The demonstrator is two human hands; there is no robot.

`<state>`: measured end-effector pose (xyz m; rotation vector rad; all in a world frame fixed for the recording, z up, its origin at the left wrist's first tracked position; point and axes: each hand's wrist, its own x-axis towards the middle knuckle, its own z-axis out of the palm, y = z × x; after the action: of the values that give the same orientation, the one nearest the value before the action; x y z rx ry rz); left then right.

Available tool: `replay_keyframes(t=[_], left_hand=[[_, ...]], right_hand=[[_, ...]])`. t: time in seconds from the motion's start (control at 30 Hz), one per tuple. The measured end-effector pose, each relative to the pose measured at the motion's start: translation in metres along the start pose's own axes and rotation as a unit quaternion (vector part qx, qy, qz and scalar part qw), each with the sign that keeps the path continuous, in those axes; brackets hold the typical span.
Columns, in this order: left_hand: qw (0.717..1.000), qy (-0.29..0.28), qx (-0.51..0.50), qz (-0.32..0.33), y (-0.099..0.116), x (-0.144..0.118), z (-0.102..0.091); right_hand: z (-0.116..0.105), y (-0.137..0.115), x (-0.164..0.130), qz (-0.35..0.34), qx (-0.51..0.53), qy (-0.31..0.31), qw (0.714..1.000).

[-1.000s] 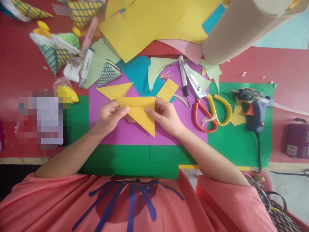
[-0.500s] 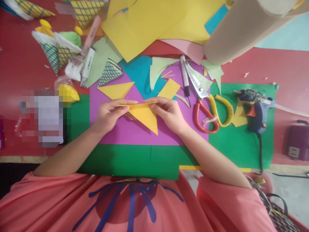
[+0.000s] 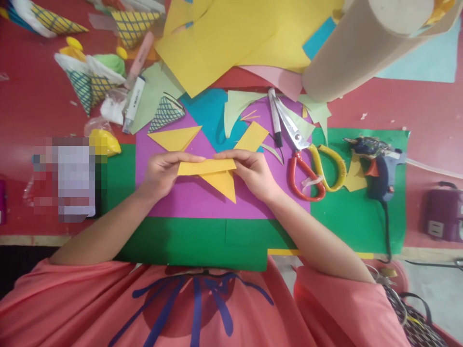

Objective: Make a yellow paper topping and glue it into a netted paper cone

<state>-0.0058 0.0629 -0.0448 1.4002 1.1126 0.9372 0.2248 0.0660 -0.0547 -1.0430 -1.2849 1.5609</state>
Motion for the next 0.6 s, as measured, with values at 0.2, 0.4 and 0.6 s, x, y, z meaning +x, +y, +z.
replay_keyframes(t=[0.2, 0.4, 0.6], left_hand=[[0.998, 0.003, 0.037, 0.041, 0.0082, 0.0011, -0.0002], [0.998, 0.005, 0.019, 0.058, 0.0051, -0.0002, -0.0011], [0.997, -0.071, 0.006, -0.037, 0.008, -0.0017, 0.0015]], right_hand=[[0.0011, -0.0024, -0.0004, 0.002, 0.007, -0.004, 1.0], [0.0017, -0.007, -0.0007, -0.041, -0.043, 0.006, 0.998], [0.0033, -0.0085, -0.0031, -0.037, -0.061, -0.021, 0.997]])
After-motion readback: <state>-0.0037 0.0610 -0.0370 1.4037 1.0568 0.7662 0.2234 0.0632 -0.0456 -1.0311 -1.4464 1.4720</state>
